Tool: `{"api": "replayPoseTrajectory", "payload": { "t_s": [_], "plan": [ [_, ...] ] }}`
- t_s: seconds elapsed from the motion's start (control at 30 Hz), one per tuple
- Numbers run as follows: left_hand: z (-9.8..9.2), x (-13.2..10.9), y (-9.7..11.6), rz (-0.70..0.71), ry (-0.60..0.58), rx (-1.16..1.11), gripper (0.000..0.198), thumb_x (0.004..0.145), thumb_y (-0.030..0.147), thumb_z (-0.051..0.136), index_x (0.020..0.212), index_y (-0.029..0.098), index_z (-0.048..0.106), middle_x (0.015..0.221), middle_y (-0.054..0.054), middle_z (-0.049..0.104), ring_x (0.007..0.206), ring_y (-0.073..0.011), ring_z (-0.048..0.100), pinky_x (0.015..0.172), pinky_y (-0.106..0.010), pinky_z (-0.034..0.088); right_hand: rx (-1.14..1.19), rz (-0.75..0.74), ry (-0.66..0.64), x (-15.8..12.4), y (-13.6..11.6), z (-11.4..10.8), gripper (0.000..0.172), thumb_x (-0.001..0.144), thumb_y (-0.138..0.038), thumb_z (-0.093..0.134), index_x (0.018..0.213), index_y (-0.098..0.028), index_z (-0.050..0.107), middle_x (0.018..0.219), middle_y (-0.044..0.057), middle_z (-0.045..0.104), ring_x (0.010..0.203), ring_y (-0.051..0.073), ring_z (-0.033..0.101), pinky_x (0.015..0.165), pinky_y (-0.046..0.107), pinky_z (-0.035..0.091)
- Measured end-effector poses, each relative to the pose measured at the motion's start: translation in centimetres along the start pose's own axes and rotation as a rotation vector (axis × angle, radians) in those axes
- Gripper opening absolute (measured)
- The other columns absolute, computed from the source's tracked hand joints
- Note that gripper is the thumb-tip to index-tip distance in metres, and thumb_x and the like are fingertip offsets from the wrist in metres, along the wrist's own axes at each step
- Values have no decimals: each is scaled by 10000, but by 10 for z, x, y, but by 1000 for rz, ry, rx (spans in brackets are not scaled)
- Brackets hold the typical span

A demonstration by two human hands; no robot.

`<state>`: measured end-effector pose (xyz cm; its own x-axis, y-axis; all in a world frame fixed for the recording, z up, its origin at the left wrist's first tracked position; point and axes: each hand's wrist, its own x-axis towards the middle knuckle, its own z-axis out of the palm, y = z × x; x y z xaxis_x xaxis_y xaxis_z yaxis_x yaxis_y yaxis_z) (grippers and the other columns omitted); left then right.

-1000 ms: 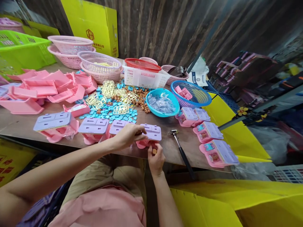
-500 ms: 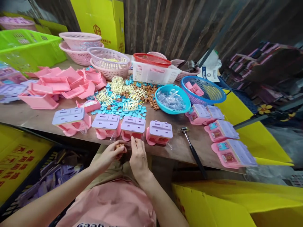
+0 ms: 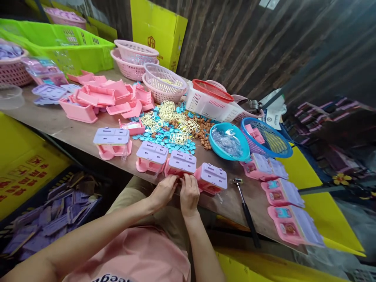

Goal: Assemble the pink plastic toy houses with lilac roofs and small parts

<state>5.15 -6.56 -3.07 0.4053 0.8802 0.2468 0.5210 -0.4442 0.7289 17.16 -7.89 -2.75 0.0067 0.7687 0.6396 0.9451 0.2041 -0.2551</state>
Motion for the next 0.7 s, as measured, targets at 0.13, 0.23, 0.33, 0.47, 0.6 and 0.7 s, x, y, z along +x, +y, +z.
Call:
{"api": "replayPoseTrajectory", "payload": {
  "t_s": [0.13, 0.23, 0.33, 0.47, 0.6, 0.7],
  "plan": [
    [-6, 0, 0, 13, -8, 27, 256, 838, 56, 336, 1036, 145, 472, 989, -110, 587, 950, -216, 592, 855, -380, 509, -9, -20, 33, -2, -1, 4, 233, 936, -273, 395, 1004, -154, 583, 875, 112, 634, 840, 209, 606, 768, 361, 498],
    [-8, 0, -1, 36, -32, 46, 239, 841, 52, 330, 998, 138, 487, 954, -113, 598, 922, -222, 597, 833, -375, 515, -29, -37, 53, -3, -3, 7, 226, 930, -247, 405, 983, -160, 607, 925, 124, 616, 879, 209, 598, 769, 350, 498],
    [-8, 0, -2, 48, -52, 65, 228, 843, 52, 327, 989, 124, 488, 933, -123, 603, 877, -231, 603, 792, -381, 523, -48, -46, 71, -3, -2, 12, 242, 928, -231, 400, 974, -171, 630, 959, 123, 598, 904, 209, 592, 776, 346, 498],
    [-5, 2, -5, 57, -68, 87, 210, 836, 56, 343, 975, 138, 476, 917, -107, 598, 859, -224, 604, 779, -380, 526, -68, -37, 103, -1, -1, 18, 247, 928, -249, 397, 961, -158, 625, 936, 119, 595, 892, 209, 589, 765, 343, 502],
    [-5, 2, -7, 62, -59, 90, 194, 842, 63, 334, 960, 146, 463, 894, -101, 587, 832, -222, 604, 750, -379, 532, -76, -22, 109, -1, 0, 23, 274, 930, -256, 380, 889, -156, 631, 916, 120, 584, 840, 201, 583, 712, 324, 503],
    [-5, 3, -8, 76, -46, 74, 173, 837, 62, 344, 930, 157, 456, 867, -89, 579, 817, -221, 602, 748, -379, 530, -70, -25, 106, -2, 0, 28, 309, 935, -254, 356, 906, -150, 646, 882, 119, 588, 828, 206, 582, 715, 334, 503]
  ]
}}
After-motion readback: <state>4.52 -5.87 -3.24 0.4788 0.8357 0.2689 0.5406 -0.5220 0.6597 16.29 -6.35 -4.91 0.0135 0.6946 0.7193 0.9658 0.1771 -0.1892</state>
